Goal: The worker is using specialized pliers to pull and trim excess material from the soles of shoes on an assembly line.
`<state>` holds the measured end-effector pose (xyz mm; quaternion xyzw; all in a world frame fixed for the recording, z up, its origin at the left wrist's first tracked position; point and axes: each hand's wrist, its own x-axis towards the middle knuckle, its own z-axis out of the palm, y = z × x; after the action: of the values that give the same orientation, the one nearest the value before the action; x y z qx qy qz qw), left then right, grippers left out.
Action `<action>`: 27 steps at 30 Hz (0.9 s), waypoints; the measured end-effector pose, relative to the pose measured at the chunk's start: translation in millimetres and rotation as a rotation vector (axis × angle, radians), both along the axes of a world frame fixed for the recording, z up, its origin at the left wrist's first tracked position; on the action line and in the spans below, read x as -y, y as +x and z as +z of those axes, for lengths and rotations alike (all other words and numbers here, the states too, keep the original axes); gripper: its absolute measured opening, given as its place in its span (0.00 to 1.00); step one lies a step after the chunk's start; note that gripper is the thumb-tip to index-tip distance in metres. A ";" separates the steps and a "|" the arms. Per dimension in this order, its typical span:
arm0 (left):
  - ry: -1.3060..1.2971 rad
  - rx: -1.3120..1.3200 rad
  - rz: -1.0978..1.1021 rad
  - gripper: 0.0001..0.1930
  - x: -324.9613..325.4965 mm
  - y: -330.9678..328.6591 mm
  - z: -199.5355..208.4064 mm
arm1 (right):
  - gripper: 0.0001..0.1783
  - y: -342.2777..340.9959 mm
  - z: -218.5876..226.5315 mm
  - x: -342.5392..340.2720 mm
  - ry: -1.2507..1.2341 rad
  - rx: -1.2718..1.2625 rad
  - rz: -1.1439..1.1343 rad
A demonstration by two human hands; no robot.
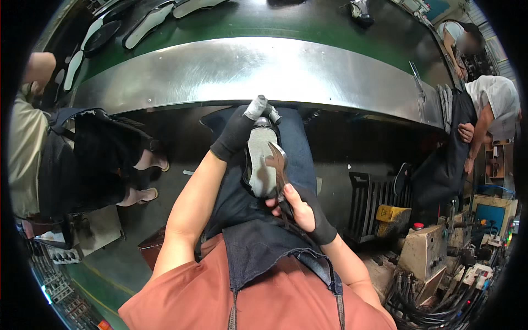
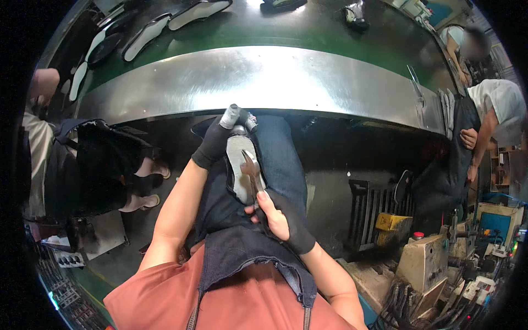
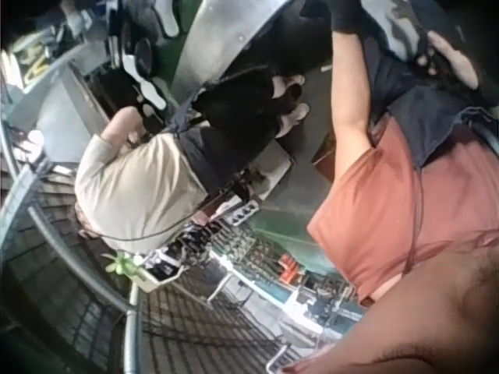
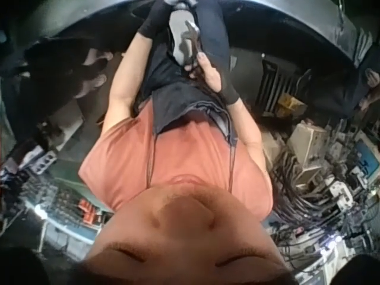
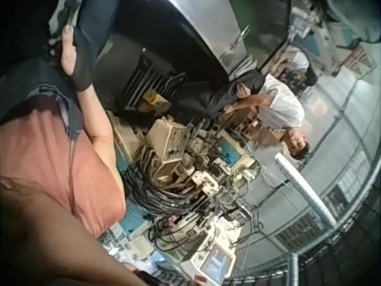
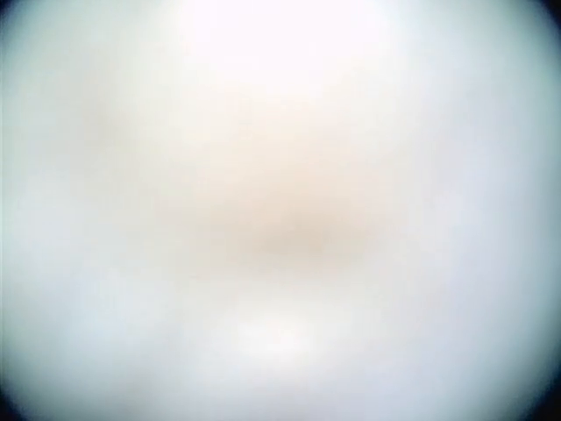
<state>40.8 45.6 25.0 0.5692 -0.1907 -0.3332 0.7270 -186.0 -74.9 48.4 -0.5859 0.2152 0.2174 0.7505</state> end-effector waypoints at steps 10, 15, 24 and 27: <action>-0.149 0.134 0.047 0.30 3.0 -40.3 20.4 | 0.29 8.9 25.3 5.8 0.465 0.002 -0.124; -0.064 0.290 0.092 0.32 1.9 -49.1 16.9 | 0.31 7.2 44.9 15.5 0.359 -0.109 -0.048; -0.024 0.226 0.087 0.24 6.8 -30.3 -1.1 | 0.17 21.1 -14.8 -19.4 -0.731 0.354 -0.135; 0.013 0.180 0.038 0.24 12.1 -19.9 -4.8 | 0.14 30.6 -60.7 -34.6 -0.741 0.571 -0.336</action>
<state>20.9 33.5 20.2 0.6051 -0.2420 -0.2680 0.7096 -155.4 -40.3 -12.3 -0.8068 0.1550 -0.1668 0.5452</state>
